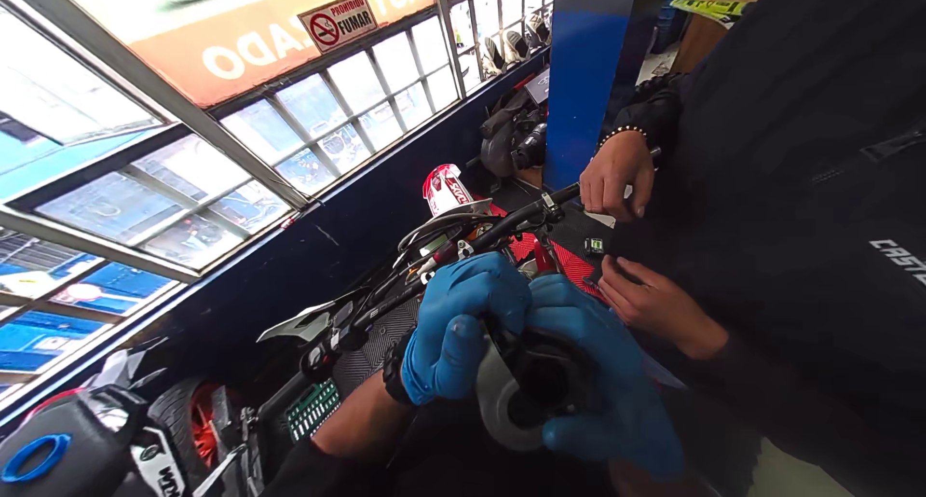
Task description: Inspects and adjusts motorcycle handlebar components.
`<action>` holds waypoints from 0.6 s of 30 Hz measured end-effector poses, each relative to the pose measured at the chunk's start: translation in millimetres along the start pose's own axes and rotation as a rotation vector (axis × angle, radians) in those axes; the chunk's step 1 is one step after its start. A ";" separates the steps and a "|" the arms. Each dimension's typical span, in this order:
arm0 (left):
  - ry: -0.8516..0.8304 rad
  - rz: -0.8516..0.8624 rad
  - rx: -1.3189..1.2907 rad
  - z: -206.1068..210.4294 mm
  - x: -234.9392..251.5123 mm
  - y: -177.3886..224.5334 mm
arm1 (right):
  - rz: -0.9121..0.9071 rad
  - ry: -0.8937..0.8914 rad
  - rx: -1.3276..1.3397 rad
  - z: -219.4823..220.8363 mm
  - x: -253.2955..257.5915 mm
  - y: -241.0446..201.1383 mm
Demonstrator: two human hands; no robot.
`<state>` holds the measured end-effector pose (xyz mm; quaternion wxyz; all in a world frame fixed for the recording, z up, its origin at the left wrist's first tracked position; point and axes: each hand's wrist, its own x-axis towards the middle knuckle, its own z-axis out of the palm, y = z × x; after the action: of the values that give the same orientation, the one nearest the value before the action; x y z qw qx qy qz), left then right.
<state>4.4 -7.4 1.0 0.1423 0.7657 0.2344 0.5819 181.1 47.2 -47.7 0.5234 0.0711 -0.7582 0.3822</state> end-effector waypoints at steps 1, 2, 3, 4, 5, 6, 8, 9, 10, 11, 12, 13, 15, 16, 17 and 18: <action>-0.003 -0.005 -0.002 0.4 0.2 -0.1 | 0.000 -0.013 -0.006 -2.5 0.4 0.5; -0.010 -0.012 -0.004 0.1 0.9 -0.2 | 0.003 -0.032 -0.014 -6.2 1.6 0.8; -0.021 -0.023 -0.015 -1.4 2.6 -0.4 | 0.004 -0.059 -0.030 -11.3 3.7 1.5; -0.026 -0.037 -0.029 -3.2 4.3 -0.1 | 0.012 -0.098 -0.053 -17.4 5.5 1.5; -0.028 -0.053 -0.041 -5.3 6.2 0.7 | 0.024 -0.142 -0.085 -23.8 7.3 1.2; -0.028 -0.074 -0.056 -7.6 7.9 1.8 | 0.037 -0.176 -0.114 -29.3 9.2 1.0; -0.013 -0.133 -0.100 -10.6 8.9 4.0 | 0.076 -0.199 -0.124 -36.0 10.0 1.1; -0.013 -0.152 -0.105 -12.3 9.2 4.2 | 0.096 -0.182 -0.092 -36.7 9.2 2.7; -0.016 -0.164 -0.101 -13.7 8.8 4.4 | 0.127 -0.143 -0.033 -34.8 6.3 4.4; -0.019 -0.169 -0.103 -14.3 8.4 4.5 | 0.167 -0.083 0.045 -30.5 0.8 6.9; -0.024 -0.167 -0.112 -14.8 7.6 4.6 | 0.222 -0.012 0.121 -24.1 -6.8 9.0; -0.032 -0.156 -0.115 -15.6 7.0 4.2 | 0.287 0.072 0.199 -16.7 -14.9 10.3; -0.045 -0.119 -0.092 -17.5 6.8 0.7 | 0.398 0.275 0.381 -2.2 -27.1 11.8; -0.048 -0.109 -0.086 -19.0 6.4 -0.1 | 0.456 0.379 0.457 4.2 -28.2 7.9; -0.049 -0.106 -0.088 -19.8 5.4 0.2 | 0.507 0.459 0.519 8.8 -29.1 2.1; -0.054 -0.105 -0.088 -20.7 5.0 0.5 | 0.535 0.499 0.572 10.1 -31.1 -1.9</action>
<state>-14.3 -6.3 11.2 0.2123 0.7607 0.2445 0.5625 188.3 30.2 -74.7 0.5323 -0.0797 -0.4648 0.7030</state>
